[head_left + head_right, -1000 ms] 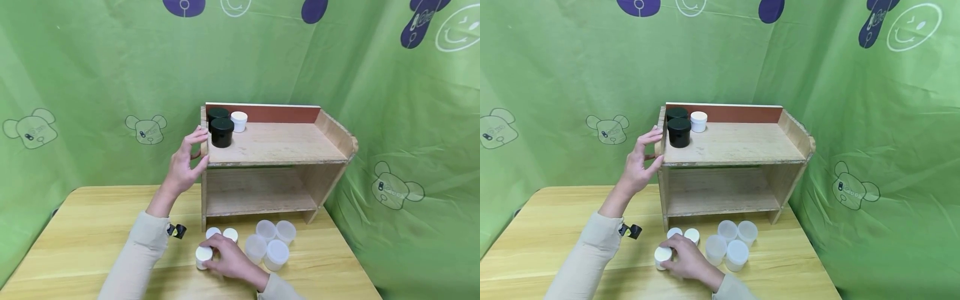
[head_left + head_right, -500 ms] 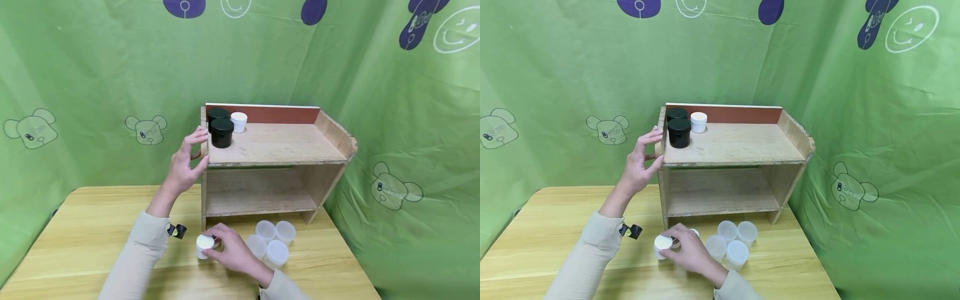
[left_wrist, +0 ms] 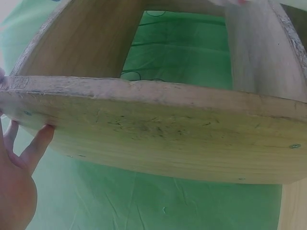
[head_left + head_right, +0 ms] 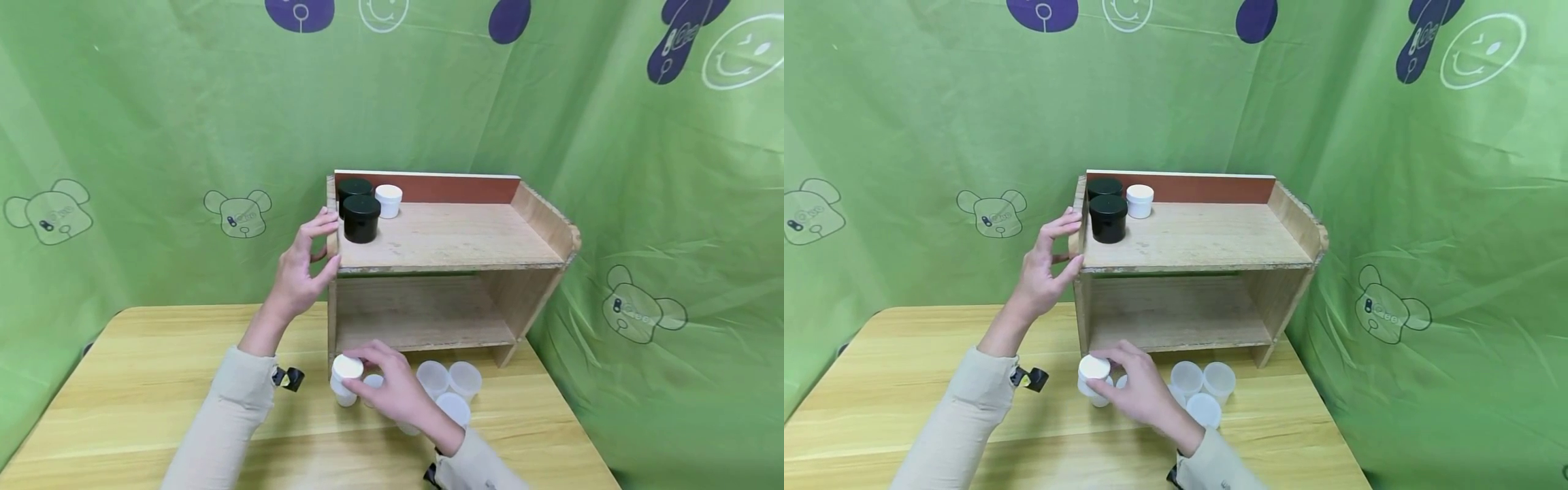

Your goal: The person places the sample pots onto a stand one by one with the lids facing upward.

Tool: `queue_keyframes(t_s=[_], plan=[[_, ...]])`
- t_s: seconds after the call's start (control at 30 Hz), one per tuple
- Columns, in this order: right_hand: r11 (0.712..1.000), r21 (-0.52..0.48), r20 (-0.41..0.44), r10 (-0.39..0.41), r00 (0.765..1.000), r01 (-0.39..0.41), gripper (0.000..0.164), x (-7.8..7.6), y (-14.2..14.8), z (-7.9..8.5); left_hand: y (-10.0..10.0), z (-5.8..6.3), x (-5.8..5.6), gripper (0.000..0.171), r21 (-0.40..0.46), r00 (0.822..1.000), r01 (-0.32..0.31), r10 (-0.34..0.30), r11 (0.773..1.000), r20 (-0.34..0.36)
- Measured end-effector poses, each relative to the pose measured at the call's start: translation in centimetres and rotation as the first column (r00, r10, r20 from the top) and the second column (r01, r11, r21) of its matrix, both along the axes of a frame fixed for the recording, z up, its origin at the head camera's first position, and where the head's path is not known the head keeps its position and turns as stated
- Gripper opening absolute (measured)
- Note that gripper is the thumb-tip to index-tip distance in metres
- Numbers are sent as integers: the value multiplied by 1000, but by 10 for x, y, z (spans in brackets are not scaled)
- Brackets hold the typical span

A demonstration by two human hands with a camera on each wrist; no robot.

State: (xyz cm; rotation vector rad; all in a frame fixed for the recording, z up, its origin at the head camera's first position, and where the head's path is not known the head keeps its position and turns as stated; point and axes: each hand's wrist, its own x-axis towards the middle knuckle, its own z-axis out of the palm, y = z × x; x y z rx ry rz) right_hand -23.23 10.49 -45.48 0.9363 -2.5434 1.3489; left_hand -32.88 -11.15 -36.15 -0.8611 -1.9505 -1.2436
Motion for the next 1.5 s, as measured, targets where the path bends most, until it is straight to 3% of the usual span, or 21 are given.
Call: queue_keyframes(t_s=[0.17, 0.67, 1.13, 1.33, 1.5], plan=[[1000, -17, -39, -11, 999, 10, 39, -3, 5, 16, -1, 0, 1, 54, -3, 1000, 0, 1, 1000, 13], [979, -201, -149, 5, 989, -35, 39, -7, 25, 64, 0, 1, 1, 55, 5, 1000, 7, -7, 1000, 10], [956, -294, -180, -26, 983, -28, 44, -13, 32, 114, 0, 1, 1, 54, 0, 1000, 4, -4, 1000, 16], [943, -332, -202, -57, 978, -13, 45, -21, 34, 139, 0, 1, 1, 53, -7, 1000, -3, 3, 1000, 20], [924, -383, -173, -80, 982, 8, 44, -32, 36, 158, -1, 1, 1, 53, -4, 1000, 1, -1, 1000, 19]])
